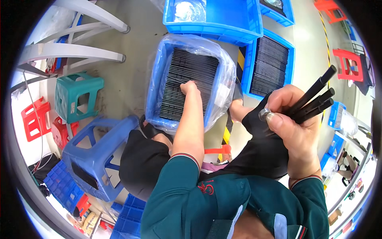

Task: The recorder is sorting and counting black plastic rods into plastic bags on a factory floor.

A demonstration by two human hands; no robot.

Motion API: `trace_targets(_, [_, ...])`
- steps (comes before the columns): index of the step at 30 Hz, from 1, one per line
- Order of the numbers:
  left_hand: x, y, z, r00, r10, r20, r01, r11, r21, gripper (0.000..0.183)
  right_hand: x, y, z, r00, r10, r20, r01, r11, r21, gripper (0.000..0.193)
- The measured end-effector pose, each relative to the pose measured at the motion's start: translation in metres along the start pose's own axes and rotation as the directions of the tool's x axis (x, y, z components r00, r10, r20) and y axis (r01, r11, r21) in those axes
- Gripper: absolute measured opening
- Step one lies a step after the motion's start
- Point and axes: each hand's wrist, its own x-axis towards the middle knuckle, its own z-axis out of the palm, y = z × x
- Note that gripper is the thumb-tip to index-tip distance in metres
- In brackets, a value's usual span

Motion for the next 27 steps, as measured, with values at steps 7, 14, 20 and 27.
trace_targets(7, [-0.027, -0.008, -0.006, 0.990, 0.142, 0.026, -0.137, 0.869, 0.476, 0.015, 0.001, 0.006, 0.001, 0.998, 0.064, -0.016, -0.064, 0.998, 0.003, 0.013])
trace_targets(14, [-0.023, -0.004, -0.011, 0.971, 0.177, 0.159, -0.236, 0.610, 0.757, 0.024, 0.001, 0.005, 0.006, 0.996, 0.076, -0.038, -0.077, 0.997, -0.025, 0.011])
trace_targets(20, [-0.019, -0.007, 0.018, 0.973, 0.106, 0.206, -0.189, 0.875, 0.445, 0.019, 0.001, 0.002, 0.007, 0.996, 0.090, -0.013, -0.091, 0.996, -0.021, 0.011])
trace_targets(27, [-0.055, -0.013, 0.018, 0.580, 0.550, 0.601, -0.707, -0.025, 0.706, 0.018, -0.001, 0.007, 0.001, 0.997, 0.074, -0.033, -0.076, 0.996, -0.055, 0.012])
